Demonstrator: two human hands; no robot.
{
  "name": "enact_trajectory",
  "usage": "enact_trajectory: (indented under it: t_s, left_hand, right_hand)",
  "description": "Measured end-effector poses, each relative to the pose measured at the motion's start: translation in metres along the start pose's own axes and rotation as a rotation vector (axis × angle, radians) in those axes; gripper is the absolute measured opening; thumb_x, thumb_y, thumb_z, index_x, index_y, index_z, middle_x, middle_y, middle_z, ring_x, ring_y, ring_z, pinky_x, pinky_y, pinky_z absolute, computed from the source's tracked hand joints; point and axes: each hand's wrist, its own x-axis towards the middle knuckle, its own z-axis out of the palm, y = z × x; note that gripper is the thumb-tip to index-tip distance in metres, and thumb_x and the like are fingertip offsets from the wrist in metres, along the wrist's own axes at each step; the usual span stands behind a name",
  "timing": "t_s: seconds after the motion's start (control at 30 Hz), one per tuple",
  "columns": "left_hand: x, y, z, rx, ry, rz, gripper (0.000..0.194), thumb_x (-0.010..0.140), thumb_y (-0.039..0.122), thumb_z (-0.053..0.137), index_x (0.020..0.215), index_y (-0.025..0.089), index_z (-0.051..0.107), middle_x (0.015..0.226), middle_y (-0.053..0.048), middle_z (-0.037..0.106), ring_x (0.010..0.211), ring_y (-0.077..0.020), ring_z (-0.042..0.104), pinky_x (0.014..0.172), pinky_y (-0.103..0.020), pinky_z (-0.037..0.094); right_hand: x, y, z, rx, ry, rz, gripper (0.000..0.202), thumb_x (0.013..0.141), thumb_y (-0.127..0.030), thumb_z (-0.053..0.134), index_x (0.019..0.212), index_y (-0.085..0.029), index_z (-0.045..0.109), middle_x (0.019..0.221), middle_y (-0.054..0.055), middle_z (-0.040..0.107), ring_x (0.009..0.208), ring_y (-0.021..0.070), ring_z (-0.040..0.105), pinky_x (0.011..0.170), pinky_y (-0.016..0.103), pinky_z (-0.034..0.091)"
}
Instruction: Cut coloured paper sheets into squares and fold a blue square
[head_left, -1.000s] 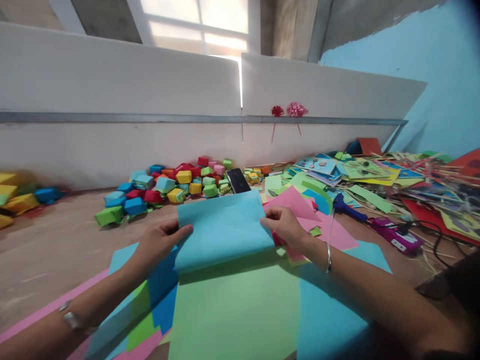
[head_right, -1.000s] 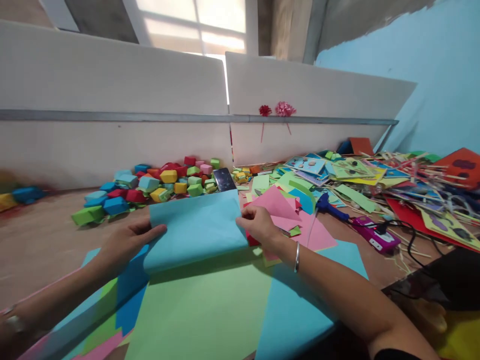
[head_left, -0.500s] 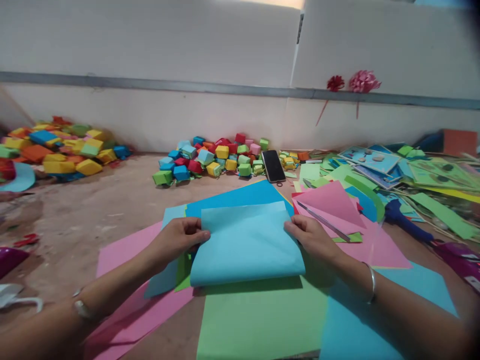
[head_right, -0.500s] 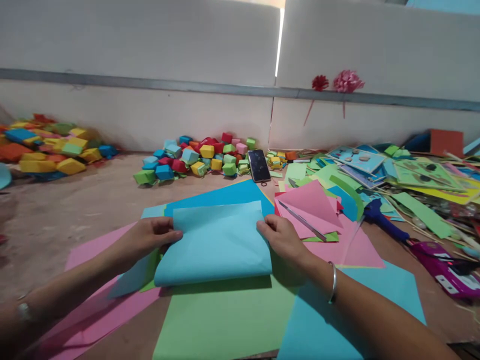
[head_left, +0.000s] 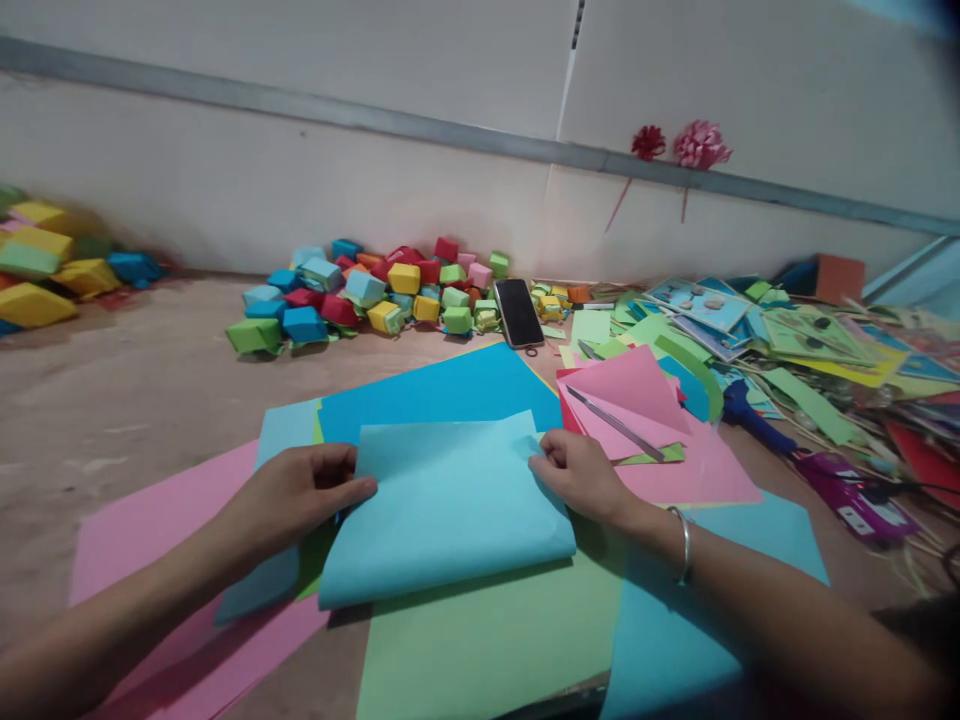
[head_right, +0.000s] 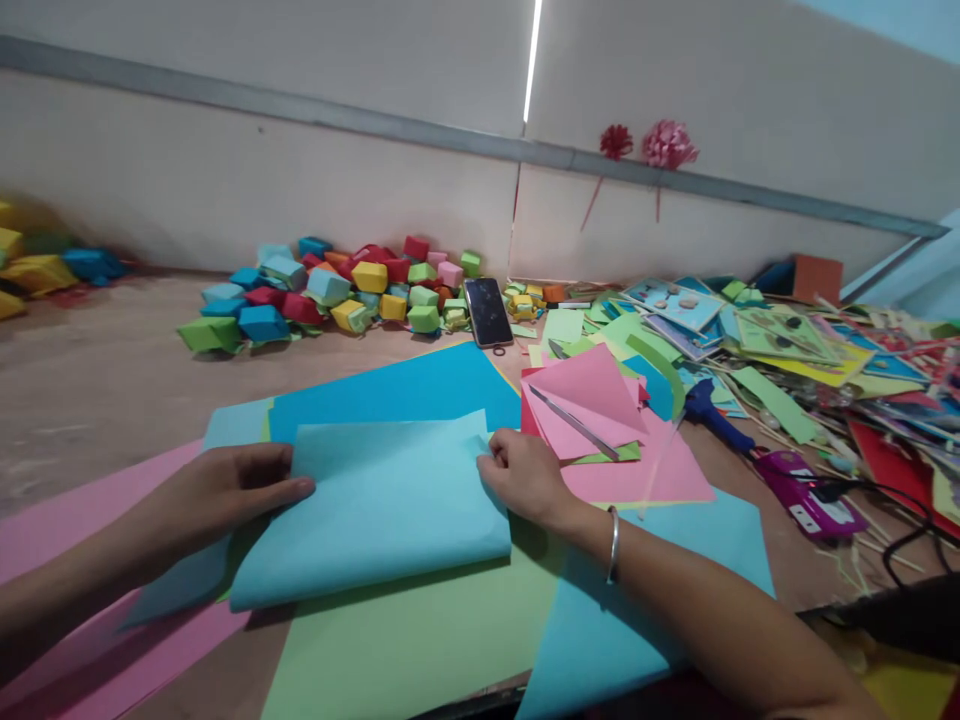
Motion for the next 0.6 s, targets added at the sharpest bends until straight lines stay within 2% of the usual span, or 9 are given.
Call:
enact_trajectory:
  t_s: [0.13, 0.2, 0.3, 0.4, 0.5, 0.6]
  left_hand:
    - [0.002, 0.001, -0.001, 0.084, 0.003, 0.024, 0.044, 0.065, 0.064, 0.063, 0.061, 0.023, 0.048, 0.057, 0.003, 0.047, 0.056, -0.017, 0.047, 0.056, -0.029, 0.034]
    - [0.001, 0.004, -0.002, 0.105, 0.006, 0.021, 0.042, 0.062, 0.063, 0.063, 0.072, 0.023, 0.053, 0.061, 0.002, 0.054, 0.061, -0.0206, 0.055, 0.059, -0.031, 0.039]
    - [-0.002, 0.009, 0.0, 0.172, 0.053, 0.016, 0.052, 0.062, 0.062, 0.062, 0.096, 0.023, 0.057, 0.066, 0.001, 0.061, 0.063, -0.0238, 0.06, 0.062, -0.032, 0.042]
    - [-0.005, 0.012, 0.001, 0.267, 0.094, 0.042, 0.061, 0.067, 0.059, 0.058, 0.115, 0.022, 0.054, 0.07, 0.001, 0.065, 0.064, -0.025, 0.062, 0.061, -0.032, 0.041]
    - [-0.008, 0.015, 0.001, 0.367, 0.075, 0.048, 0.062, 0.072, 0.053, 0.054, 0.125, 0.021, 0.05, 0.075, 0.0, 0.065, 0.065, -0.0259, 0.064, 0.059, -0.033, 0.042]
    - [-0.011, 0.018, 0.002, 0.529, 0.179, 0.123, 0.072, 0.074, 0.046, 0.058, 0.139, 0.017, 0.043, 0.088, -0.005, 0.065, 0.075, -0.0292, 0.065, 0.065, -0.037, 0.048]
  right_hand:
    - [-0.002, -0.003, -0.001, -0.047, -0.027, 0.019, 0.027, 0.082, -0.02, 0.06, 0.063, -0.021, 0.042, 0.059, -0.006, 0.045, 0.058, 0.0109, 0.041, 0.057, 0.024, 0.025]
    - [-0.003, -0.003, 0.0, -0.071, -0.027, 0.019, 0.027, 0.083, -0.02, 0.061, 0.064, -0.021, 0.042, 0.059, -0.006, 0.046, 0.059, 0.0109, 0.042, 0.057, 0.024, 0.025]
    - [-0.005, -0.002, 0.002, -0.14, -0.001, 0.024, 0.027, 0.085, -0.021, 0.062, 0.065, -0.02, 0.044, 0.06, -0.005, 0.048, 0.059, 0.011, 0.042, 0.057, 0.024, 0.024]
    - [-0.006, -0.001, 0.004, -0.196, 0.012, 0.015, 0.028, 0.086, -0.022, 0.063, 0.065, -0.02, 0.044, 0.061, -0.005, 0.049, 0.058, 0.011, 0.041, 0.057, 0.025, 0.022]
    - [-0.006, 0.0, 0.005, -0.218, 0.01, 0.005, 0.028, 0.086, -0.022, 0.063, 0.066, -0.02, 0.045, 0.061, -0.004, 0.05, 0.059, 0.0109, 0.042, 0.057, 0.025, 0.022]
    - [-0.006, 0.0, 0.004, -0.218, 0.007, -0.003, 0.026, 0.087, -0.021, 0.063, 0.067, -0.02, 0.047, 0.063, -0.004, 0.051, 0.059, 0.011, 0.043, 0.057, 0.025, 0.021]
